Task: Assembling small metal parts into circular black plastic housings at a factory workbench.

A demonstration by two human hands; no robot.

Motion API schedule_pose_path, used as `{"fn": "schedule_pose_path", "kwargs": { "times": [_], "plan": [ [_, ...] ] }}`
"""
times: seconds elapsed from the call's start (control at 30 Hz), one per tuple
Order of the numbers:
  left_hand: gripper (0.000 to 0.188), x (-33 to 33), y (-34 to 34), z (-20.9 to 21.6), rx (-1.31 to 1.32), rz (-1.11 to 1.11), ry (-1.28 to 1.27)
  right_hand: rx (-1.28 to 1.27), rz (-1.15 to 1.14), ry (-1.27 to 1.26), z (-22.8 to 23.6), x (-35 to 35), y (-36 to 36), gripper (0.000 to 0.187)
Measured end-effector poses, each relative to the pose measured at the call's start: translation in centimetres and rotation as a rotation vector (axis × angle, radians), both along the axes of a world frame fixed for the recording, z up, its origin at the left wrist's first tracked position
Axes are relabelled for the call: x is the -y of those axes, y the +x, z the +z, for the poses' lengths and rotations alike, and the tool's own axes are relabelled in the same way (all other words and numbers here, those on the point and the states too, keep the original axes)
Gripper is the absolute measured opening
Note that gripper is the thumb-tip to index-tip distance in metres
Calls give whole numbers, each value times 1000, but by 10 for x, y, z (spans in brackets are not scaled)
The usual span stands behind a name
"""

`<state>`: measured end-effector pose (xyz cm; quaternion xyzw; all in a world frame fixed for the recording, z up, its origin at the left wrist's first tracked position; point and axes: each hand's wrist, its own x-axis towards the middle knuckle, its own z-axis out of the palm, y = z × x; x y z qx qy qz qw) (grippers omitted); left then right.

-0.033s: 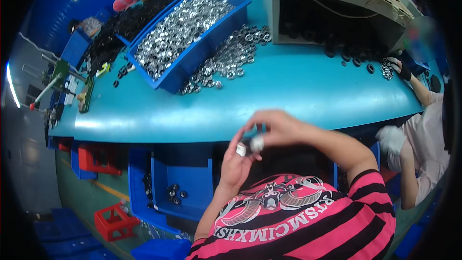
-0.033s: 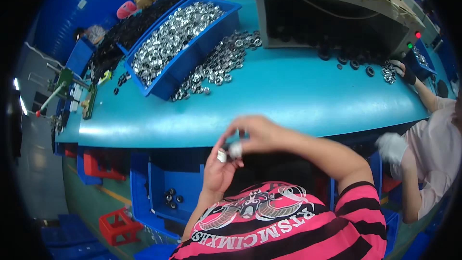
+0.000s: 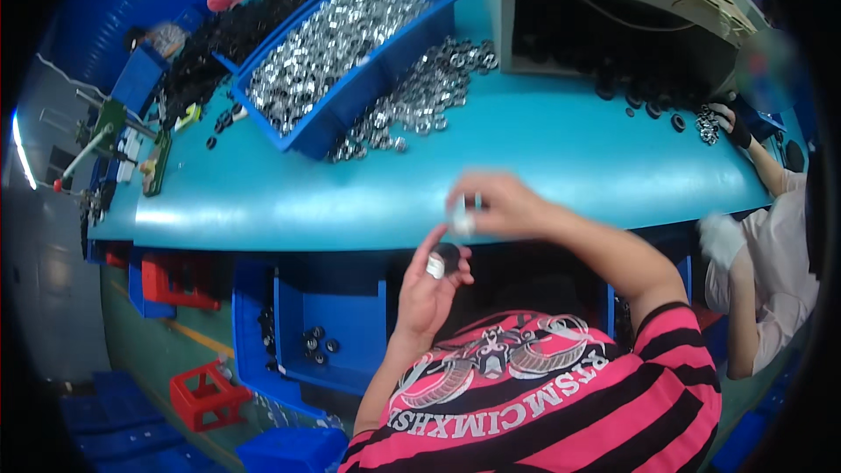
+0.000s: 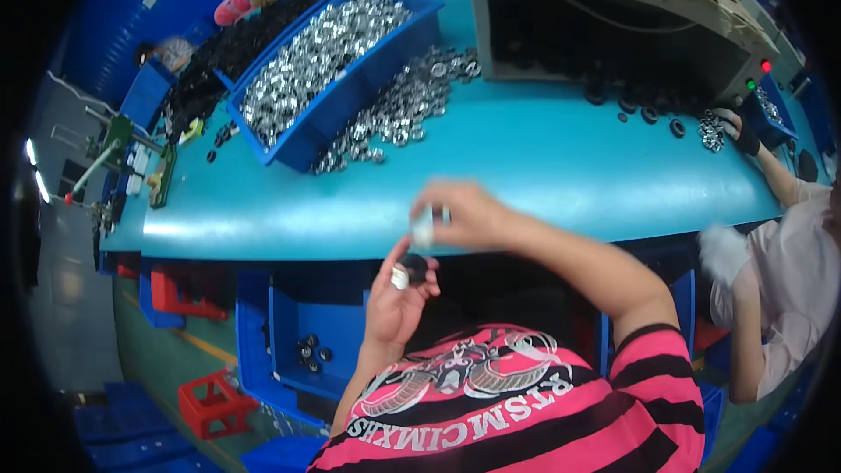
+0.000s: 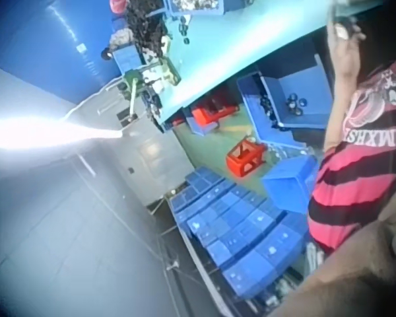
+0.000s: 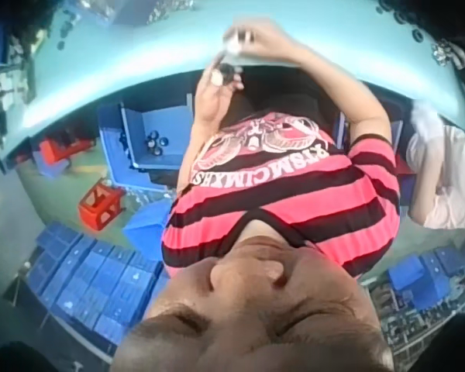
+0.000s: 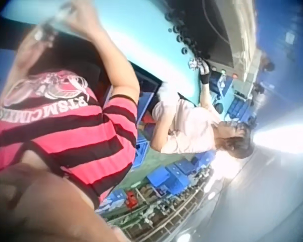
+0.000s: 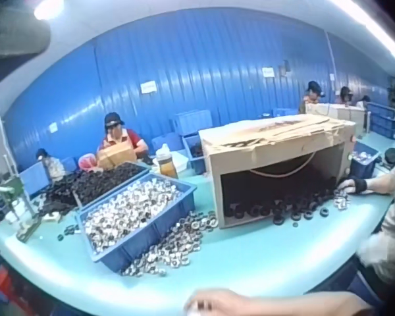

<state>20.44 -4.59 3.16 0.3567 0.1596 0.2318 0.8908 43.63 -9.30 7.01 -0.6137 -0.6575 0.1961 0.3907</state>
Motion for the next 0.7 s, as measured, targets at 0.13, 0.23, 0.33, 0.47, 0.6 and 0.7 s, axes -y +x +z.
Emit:
{"fn": "schedule_pose_path", "kwargs": {
  "times": [0.13, 0.23, 0.33, 0.47, 0.6, 0.7],
  "plan": [
    [61, 2, -12, 3, 116, -5, -193, 236, -113, 220, -11, -90, 25, 30],
    [58, 6, -15, 10, 125, -28, -220, 314, -132, 290, -37, -134, 15, 30],
    [54, 4, -19, 11, 112, -36, -191, 450, -102, 177, -46, -143, 12, 28],
    [47, -2, -20, 0, 102, 12, -139, 405, -57, 129, -51, -128, 21, 26],
    [43, -9, -19, -20, 123, 42, -300, -19, -63, -31, -27, -59, 15, 31],
    [43, -10, -11, -20, 97, 41, -464, -764, -21, -245, -12, 3, 9, 34]
  ]
}}
